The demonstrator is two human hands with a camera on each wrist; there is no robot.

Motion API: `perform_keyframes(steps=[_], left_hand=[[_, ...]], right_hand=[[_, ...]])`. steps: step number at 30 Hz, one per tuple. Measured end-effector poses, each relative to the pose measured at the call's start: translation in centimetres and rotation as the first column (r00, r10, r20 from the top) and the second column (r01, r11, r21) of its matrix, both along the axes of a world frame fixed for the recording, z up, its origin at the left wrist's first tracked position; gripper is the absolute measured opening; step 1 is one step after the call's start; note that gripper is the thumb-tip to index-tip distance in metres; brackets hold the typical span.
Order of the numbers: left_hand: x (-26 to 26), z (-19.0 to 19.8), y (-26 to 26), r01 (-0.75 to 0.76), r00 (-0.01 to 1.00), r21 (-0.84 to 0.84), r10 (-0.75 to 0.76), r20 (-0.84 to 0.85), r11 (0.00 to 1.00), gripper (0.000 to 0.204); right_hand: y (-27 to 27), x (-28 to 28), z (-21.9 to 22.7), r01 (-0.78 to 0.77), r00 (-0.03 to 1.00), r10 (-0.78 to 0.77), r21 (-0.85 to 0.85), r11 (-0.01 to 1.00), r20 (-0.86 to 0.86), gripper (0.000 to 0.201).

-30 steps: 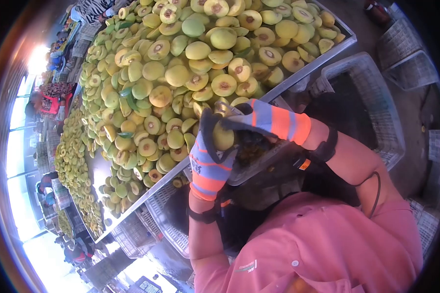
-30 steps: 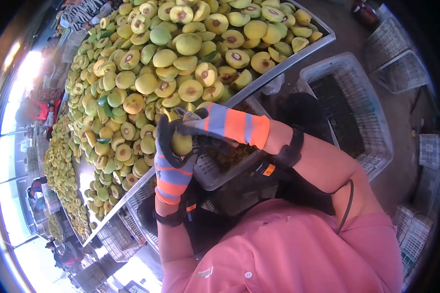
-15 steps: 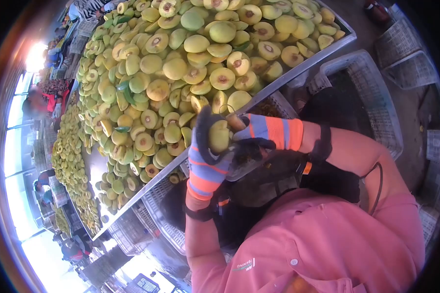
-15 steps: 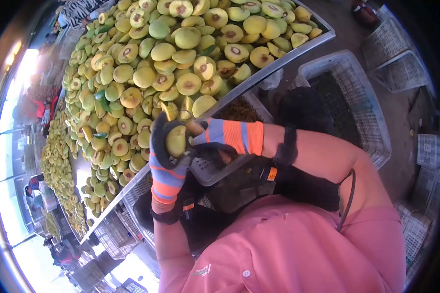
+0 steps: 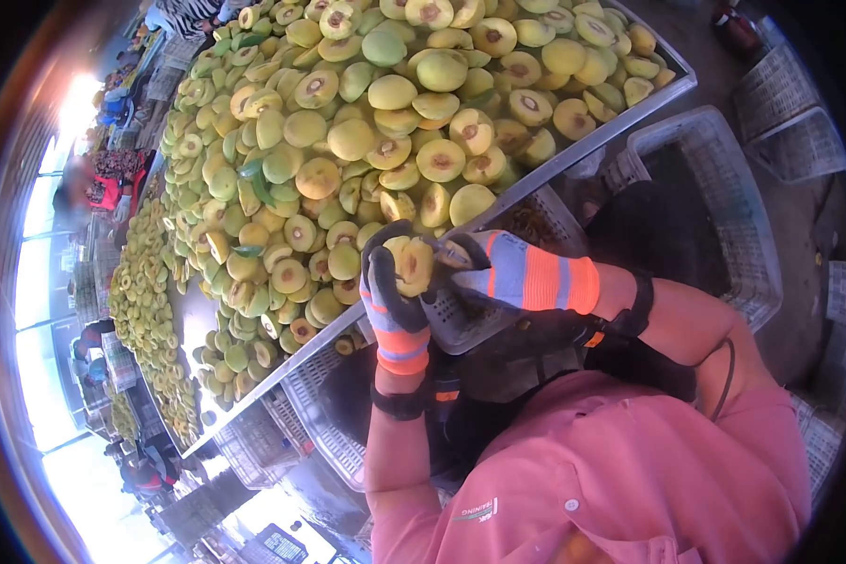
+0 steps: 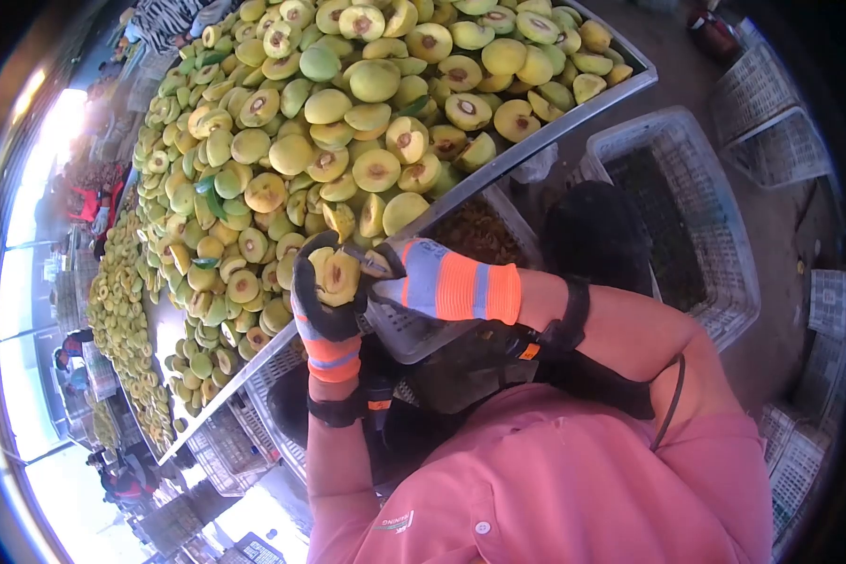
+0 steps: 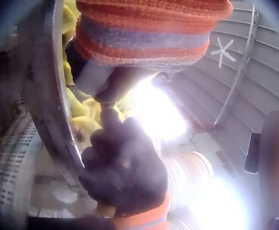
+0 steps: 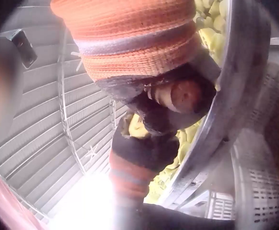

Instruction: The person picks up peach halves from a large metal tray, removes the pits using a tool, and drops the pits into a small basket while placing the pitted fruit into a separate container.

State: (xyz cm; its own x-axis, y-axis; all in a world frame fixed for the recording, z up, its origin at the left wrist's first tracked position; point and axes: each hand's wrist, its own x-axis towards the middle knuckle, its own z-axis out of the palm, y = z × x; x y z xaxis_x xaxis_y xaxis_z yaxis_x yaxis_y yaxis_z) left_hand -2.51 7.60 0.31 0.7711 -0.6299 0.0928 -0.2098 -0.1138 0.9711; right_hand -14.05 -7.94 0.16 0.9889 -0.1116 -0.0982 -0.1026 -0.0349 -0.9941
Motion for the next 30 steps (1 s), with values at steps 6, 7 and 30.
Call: perform_keyframes(steps=[6, 7, 30], left_hand=[[-0.6, 0.3, -1.3, -0.009, 0.997, -0.079, 0.015, 0.073, 0.997, 0.038], [-0.6, 0.0, -1.3, -0.006, 0.998, -0.109, 0.012, 0.058, 0.994, 0.034], [-1.3, -1.8, -2.3, -0.384, 0.922, -0.151, 0.386, -0.015, 0.911, 0.031]], right_hand=[[0.3, 1.0, -3.1, 0.06, 0.998, -0.061, -0.037, 0.998, -0.027, 0.032], [0.4, 1.0, -3.0, 0.06, 0.997, -0.06, -0.006, 0.998, -0.045, 0.032], [2.2, 1.7, -1.9, 0.062, 0.97, 0.012, 0.294, 0.954, -0.243, 0.027]])
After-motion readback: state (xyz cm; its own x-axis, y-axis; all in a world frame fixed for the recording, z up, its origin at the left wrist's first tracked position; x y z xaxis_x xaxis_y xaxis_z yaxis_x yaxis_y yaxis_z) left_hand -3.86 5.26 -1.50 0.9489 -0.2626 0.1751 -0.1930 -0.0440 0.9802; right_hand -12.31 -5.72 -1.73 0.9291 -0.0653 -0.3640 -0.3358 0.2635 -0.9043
